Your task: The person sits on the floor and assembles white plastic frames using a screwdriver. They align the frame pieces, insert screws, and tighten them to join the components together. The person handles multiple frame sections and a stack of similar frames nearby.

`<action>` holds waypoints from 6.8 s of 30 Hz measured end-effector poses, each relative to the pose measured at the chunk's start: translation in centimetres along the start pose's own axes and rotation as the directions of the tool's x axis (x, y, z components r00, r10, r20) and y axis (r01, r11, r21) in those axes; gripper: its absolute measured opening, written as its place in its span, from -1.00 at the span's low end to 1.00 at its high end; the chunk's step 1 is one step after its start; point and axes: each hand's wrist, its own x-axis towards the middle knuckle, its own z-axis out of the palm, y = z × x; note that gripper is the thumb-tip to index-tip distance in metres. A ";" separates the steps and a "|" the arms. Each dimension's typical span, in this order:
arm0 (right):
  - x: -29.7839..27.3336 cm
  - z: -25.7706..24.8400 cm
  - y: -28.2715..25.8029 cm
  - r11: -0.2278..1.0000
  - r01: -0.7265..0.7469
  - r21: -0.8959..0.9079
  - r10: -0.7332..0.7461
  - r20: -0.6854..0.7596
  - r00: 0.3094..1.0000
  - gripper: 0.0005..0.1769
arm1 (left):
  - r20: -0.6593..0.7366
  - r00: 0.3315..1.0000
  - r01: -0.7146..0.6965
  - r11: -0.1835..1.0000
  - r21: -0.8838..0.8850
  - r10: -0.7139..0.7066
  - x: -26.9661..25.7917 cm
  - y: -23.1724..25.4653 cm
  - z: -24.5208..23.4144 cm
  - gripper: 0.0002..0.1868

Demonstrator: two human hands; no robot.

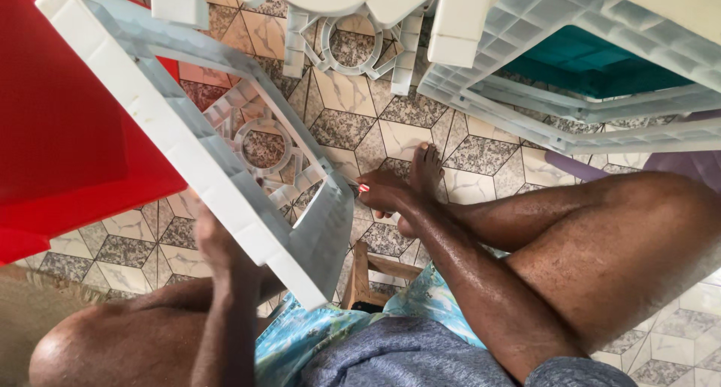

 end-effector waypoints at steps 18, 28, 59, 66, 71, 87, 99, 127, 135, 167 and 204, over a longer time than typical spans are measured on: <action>5.9 3.4 2.8 0.959 0.248 -0.134 -0.263 -0.112 0.958 -0.51 | 0.405 0.812 -0.317 0.900 -0.300 0.421 2.8 -18.0 1.2 -0.59; 8.1 4.7 5.4 0.953 0.289 -0.090 -0.302 -0.211 0.930 -0.57 | 0.419 0.861 -0.100 0.903 -0.417 0.288 2.7 -16.7 1.1 -0.57; 5.8 2.0 -1.1 0.834 0.226 -0.503 -0.272 -0.017 0.962 -0.90 | 0.363 0.795 -0.509 0.860 -0.036 0.485 1.6 -15.5 1.7 -0.81; 10.5 4.3 1.5 0.710 0.302 -0.636 -0.330 0.079 0.941 -0.95 | 0.319 0.774 -0.527 0.836 -0.152 0.546 1.0 -14.5 2.5 -0.78; 12.9 7.4 4.3 0.732 0.408 -0.546 -0.541 -0.102 0.835 -0.95 | 0.286 0.770 -0.588 0.808 -0.029 0.571 1.2 -14.6 2.8 -0.76; 10.7 3.4 0.5 0.964 -0.069 0.256 0.027 0.163 0.986 -0.49 | 0.295 0.710 -0.597 0.768 -0.229 0.640 2.4 -13.4 1.4 -0.70; 8.3 7.6 -1.0 0.929 0.110 -0.354 -0.142 -0.068 0.988 -0.78 | 0.460 0.771 -0.361 0.897 -0.255 0.441 3.2 -14.8 -0.5 -0.58; 5.2 3.7 1.4 0.997 0.071 0.033 -0.075 0.131 0.989 -0.14 | 0.366 0.748 0.380 0.809 0.448 -0.554 6.5 -18.3 -1.6 -0.25; 7.0 5.5 2.7 0.960 0.270 -0.078 -0.271 -0.003 0.963 -0.35 | 0.464 0.761 0.305 0.880 0.363 -0.454 9.1 -24.5 -2.9 -0.11; 10.6 3.8 -1.2 0.843 0.198 -0.500 -0.166 0.109 0.980 -0.80 | 0.480 0.720 0.489 0.857 0.161 -0.501 14.2 -35.6 -3.5 -0.64; -3.3 -6.9 -8.1 0.842 0.199 -0.501 -0.279 -0.090 0.956 -0.65 | 0.296 0.864 0.441 0.896 -0.056 -0.407 11.6 -5.3 -3.0 -0.37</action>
